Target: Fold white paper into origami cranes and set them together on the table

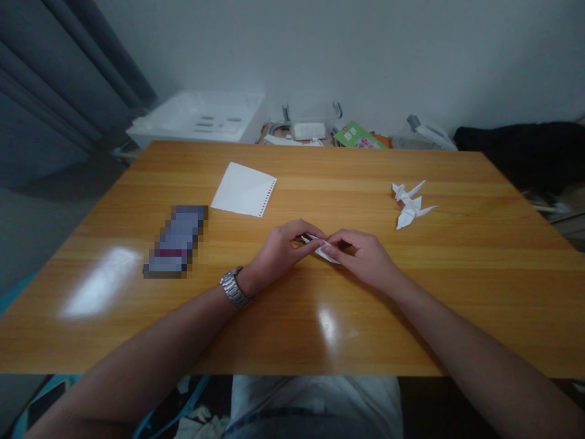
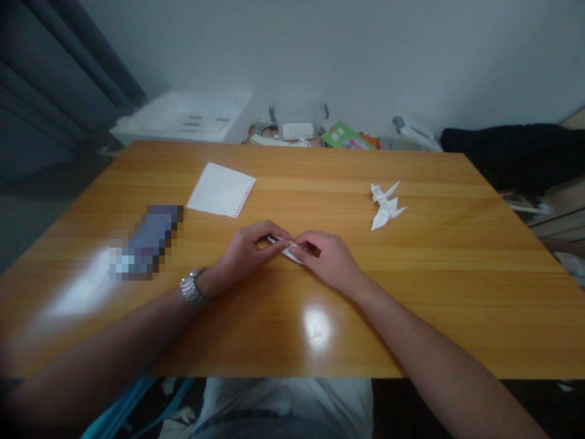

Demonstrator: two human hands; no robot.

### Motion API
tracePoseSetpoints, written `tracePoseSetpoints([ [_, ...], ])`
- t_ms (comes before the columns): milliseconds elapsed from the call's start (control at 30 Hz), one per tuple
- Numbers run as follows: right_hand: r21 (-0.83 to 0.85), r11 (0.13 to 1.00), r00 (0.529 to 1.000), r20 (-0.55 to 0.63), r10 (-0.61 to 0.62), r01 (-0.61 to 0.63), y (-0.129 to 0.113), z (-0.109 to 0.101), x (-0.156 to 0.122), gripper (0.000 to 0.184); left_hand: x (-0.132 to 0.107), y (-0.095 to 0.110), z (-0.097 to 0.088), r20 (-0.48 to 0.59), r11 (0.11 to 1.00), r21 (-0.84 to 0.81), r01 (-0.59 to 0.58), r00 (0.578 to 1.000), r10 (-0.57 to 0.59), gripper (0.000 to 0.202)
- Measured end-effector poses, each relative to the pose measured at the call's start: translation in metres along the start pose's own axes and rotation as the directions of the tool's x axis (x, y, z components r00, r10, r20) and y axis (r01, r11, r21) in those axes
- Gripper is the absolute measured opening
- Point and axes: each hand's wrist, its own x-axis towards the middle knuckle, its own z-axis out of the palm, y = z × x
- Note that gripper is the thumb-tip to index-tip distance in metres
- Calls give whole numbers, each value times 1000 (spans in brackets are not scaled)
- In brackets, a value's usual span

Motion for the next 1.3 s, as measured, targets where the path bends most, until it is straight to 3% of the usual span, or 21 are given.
tracePoseSetpoints([
  [267,39,999,1000,-17,16,-16,0,-1,-1,23,2,4,-4,6,997,80,1,1000,-2,16],
  [433,12,999,999,14,-36,36,1,0,0,22,1,7,-1,22,994,111,4,1000,-7,12],
  [600,-2,998,998,2,-70,70,2,2,0,22,0,8,2,-7,997,68,24,1000,-23,9],
  [800,19,999,997,-71,-42,43,2,0,1,22,0,7,2,-57,996,-71,51,997,-55,19],
  [900,48,998,992,-119,-33,39,4,-1,2,20,2,5,1,-118,996,-93,2,993,-13,22],
  [1033,69,997,990,-141,-14,24,5,-2,2,22,4,2,-3,-148,997,22,-69,986,72,11],
  [1300,284,955,996,37,79,-86,8,-8,6,43,4,-1,-3,-101,991,-109,-72,993,61,8],
])
